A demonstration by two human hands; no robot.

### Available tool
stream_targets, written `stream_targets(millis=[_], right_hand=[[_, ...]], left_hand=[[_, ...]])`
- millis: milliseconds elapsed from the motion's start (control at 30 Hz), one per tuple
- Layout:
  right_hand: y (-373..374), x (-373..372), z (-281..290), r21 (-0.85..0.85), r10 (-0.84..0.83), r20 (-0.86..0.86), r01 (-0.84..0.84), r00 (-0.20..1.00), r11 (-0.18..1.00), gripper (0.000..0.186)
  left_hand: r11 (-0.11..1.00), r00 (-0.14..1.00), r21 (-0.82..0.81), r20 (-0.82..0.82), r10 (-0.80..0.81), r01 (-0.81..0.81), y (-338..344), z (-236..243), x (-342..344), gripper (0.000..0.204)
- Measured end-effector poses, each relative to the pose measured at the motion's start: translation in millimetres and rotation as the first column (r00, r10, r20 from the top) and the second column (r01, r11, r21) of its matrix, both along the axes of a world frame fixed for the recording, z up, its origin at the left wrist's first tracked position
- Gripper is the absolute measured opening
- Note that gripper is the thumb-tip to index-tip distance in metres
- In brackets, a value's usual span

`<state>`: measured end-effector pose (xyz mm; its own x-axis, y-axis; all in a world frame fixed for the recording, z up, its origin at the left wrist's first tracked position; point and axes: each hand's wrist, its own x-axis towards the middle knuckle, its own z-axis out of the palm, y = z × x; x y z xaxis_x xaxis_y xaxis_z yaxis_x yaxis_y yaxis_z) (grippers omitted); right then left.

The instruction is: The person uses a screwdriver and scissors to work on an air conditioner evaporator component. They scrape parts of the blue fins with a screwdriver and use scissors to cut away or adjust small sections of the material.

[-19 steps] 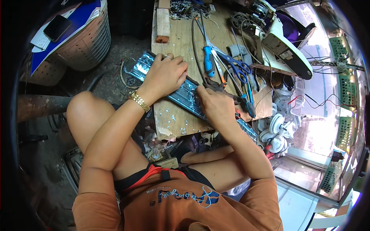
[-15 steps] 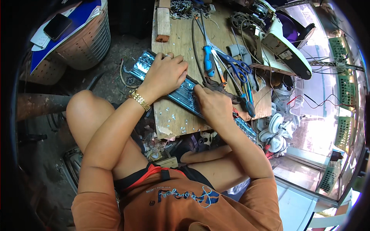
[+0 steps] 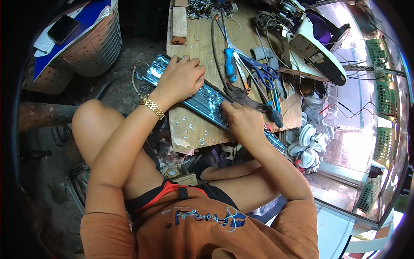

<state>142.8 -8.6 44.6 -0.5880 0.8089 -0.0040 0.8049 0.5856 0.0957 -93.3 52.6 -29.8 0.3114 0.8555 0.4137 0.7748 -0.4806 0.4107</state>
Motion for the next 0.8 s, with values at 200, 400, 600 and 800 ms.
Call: stream_targets(millis=[200,400,600,800], right_hand=[[3,13,2,-0.046,-0.015,0.064,0.018,0.998,0.999,0.016],[16,6,5,-0.018,0.010,-0.122,-0.013,0.992,1.000,0.008],[14,-23,-3,-0.070,0.007,0.025,-0.005,1.000,0.998,0.017],[5,-22,-6,-0.095,-0.005,0.036,0.009,0.999,0.995,0.021]], left_hand=[[1.000,1.000,-0.004,-0.024,-0.006,0.006,2,1,0,0.016],[1.000,0.998,0.015,-0.057,0.018,-0.017,1,-1,3,0.017],[1.000,0.999,-0.003,-0.054,0.008,-0.008,2,-1,3,0.017],[1.000,1.000,-0.022,-0.017,-0.009,0.008,1,-1,-2,0.017]])
